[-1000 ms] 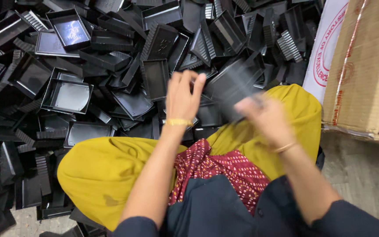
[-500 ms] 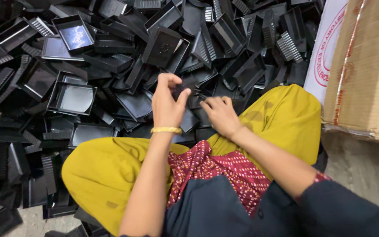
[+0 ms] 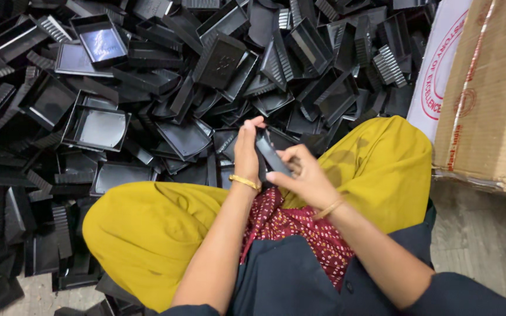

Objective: The person sits on the floor among a large pile of black plastic boxes, picks up bases and lids one at a time, fits lids onto the bases, and places some assembled boxes into a cardboard box. They continue fitting lids onto bases throughout the episode.

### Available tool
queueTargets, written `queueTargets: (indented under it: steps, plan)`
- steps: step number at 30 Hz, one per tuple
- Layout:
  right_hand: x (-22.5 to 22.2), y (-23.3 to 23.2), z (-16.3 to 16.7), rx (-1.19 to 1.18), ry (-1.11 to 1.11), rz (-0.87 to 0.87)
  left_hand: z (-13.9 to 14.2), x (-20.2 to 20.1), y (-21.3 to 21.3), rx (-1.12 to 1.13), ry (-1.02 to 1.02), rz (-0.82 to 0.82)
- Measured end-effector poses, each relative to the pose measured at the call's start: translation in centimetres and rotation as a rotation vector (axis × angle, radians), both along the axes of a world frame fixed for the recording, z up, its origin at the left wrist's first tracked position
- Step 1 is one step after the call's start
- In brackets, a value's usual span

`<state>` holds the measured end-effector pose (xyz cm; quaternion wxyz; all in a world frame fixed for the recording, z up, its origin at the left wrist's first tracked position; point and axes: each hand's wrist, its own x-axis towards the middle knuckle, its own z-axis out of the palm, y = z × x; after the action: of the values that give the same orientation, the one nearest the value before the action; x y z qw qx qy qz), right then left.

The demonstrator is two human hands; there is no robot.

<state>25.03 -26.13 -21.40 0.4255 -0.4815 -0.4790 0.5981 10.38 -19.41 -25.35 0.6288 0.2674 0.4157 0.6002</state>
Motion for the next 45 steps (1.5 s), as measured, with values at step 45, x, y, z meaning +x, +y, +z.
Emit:
queueTargets:
  steps: [45]
  plan:
    - [1.2,6.4,3.4,0.595,-1.064,0.125,-1.0,-0.2,-0.4,-0.243,1.763,-0.642]
